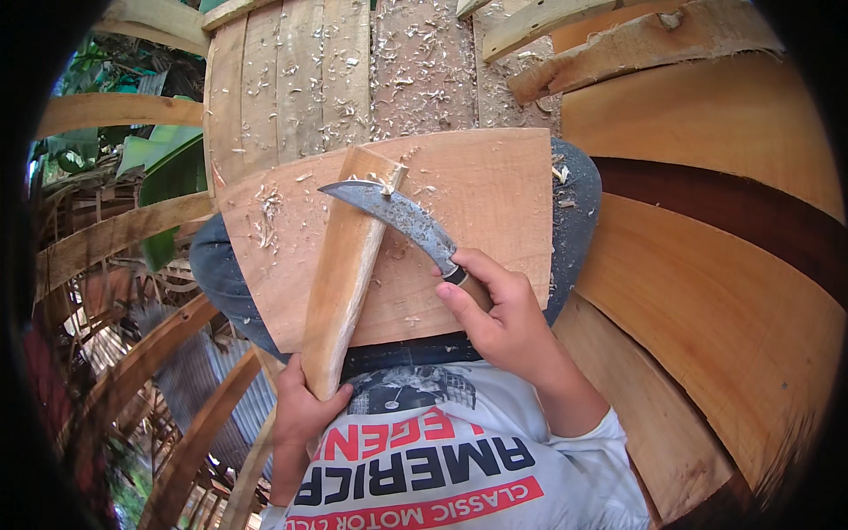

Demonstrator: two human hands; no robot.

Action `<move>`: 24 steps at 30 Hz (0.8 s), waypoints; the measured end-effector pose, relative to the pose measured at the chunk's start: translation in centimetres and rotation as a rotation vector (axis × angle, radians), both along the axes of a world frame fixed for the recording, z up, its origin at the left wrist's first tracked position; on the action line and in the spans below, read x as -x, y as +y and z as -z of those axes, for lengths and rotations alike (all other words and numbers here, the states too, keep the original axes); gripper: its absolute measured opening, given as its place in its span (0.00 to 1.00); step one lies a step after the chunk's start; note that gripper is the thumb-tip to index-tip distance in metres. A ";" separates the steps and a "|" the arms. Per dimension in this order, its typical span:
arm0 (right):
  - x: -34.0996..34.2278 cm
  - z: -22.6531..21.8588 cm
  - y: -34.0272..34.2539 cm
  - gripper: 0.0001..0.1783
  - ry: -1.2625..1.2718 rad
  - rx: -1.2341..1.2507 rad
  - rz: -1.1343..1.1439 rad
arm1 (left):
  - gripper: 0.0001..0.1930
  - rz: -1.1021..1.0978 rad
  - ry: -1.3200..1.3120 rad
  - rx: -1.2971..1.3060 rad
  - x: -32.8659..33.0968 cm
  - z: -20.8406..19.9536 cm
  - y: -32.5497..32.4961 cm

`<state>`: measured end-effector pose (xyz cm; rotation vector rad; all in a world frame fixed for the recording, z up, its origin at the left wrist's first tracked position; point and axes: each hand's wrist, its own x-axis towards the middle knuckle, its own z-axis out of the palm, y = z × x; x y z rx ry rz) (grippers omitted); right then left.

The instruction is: The person carves a long, thin piece of wood using a curved knife. They hold the wood on their lap and repeatedly shave off thin layers, creating wood shavings that accumulate on the surface below.

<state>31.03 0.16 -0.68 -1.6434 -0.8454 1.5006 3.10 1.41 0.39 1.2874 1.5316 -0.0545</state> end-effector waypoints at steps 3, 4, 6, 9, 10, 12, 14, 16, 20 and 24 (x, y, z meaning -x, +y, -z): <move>0.8 -0.3 0.4 0.12 -0.362 -0.084 -0.008 | 0.30 -0.044 -0.037 0.028 0.5 0.5 -0.2; 0.6 0.3 0.8 0.12 -0.428 -0.202 0.028 | 0.30 -0.053 -0.056 0.032 0.8 0.6 -0.4; -0.1 1.0 0.8 0.13 -0.336 -0.290 0.045 | 0.31 -0.084 -0.066 0.032 0.7 0.6 -0.7; -1.0 -1.0 0.3 0.14 0.284 0.049 0.110 | 0.31 -0.054 -0.035 0.020 0.5 0.5 -0.4; -1.3 -1.0 0.2 0.14 0.354 0.046 0.075 | 0.31 -0.033 -0.020 0.018 0.3 0.4 -0.3; -2.6 -0.2 -0.6 0.12 0.498 -0.002 0.051 | 0.31 -0.025 -0.029 -0.008 0.6 0.5 -0.5; -3.0 0.3 -0.9 0.12 0.648 -0.004 -0.025 | 0.31 -0.033 -0.035 -0.017 0.8 0.8 -0.8; -2.9 0.4 -1.3 0.12 0.789 0.041 -0.135 | 0.31 -0.039 -0.050 -0.003 1.0 1.1 -0.8; -1.3 0.3 -0.1 0.11 0.719 0.220 -0.118 | 0.30 0.002 -0.003 -0.025 0.8 0.9 -0.7; -0.8 0.2 0.4 0.12 0.632 0.189 0.018 | 0.30 -0.009 -0.012 -0.061 0.2 0.6 -0.5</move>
